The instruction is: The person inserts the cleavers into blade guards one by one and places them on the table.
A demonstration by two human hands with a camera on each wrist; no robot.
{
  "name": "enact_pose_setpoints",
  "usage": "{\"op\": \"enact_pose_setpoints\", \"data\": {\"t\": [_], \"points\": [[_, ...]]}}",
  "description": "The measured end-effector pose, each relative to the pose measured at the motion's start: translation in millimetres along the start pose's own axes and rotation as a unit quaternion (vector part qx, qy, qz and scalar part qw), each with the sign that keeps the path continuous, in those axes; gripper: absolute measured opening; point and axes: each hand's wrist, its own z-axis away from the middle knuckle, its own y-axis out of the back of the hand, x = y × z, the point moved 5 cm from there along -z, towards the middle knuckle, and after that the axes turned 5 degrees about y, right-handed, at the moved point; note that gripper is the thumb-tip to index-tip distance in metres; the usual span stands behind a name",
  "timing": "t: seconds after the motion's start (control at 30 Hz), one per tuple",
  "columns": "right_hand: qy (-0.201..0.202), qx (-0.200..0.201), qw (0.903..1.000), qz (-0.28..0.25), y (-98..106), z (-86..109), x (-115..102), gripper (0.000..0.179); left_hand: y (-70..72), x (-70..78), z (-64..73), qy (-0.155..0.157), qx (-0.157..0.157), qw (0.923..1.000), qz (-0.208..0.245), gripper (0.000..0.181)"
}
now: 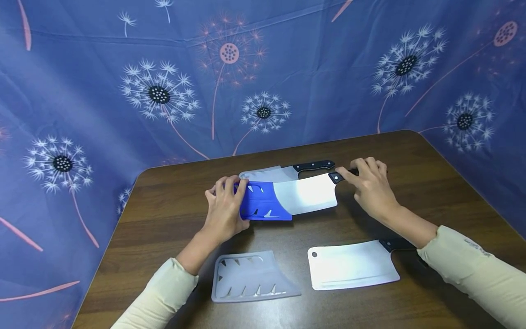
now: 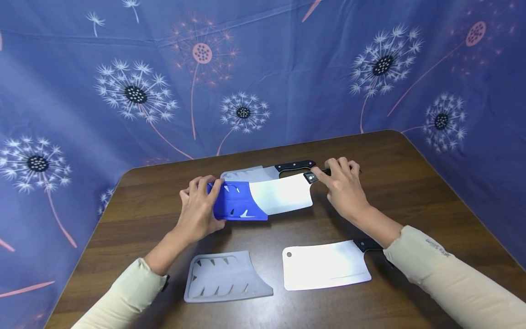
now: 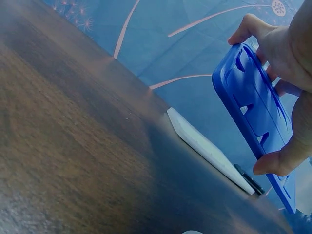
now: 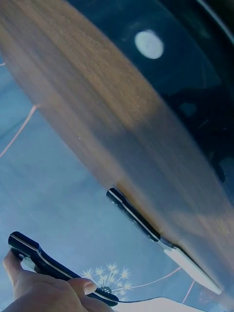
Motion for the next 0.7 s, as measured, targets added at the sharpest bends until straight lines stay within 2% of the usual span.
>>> {"op": "enact_pose_setpoints", "data": {"t": [0.4,0.7], "points": [[-0.028,-0.009,0.9995,-0.011,-8.2,4.8,-2.1,0.074,0.6,-1.0,3.5,0.009,-0.025,0.9996,-0.004,0.101],[-0.044,-0.005,0.9989,-0.018,-9.9,3.1,-1.6,0.074,3.6,-3.3,-0.5,0.01,-0.017,0.9998,-0.009,0.099]]}}
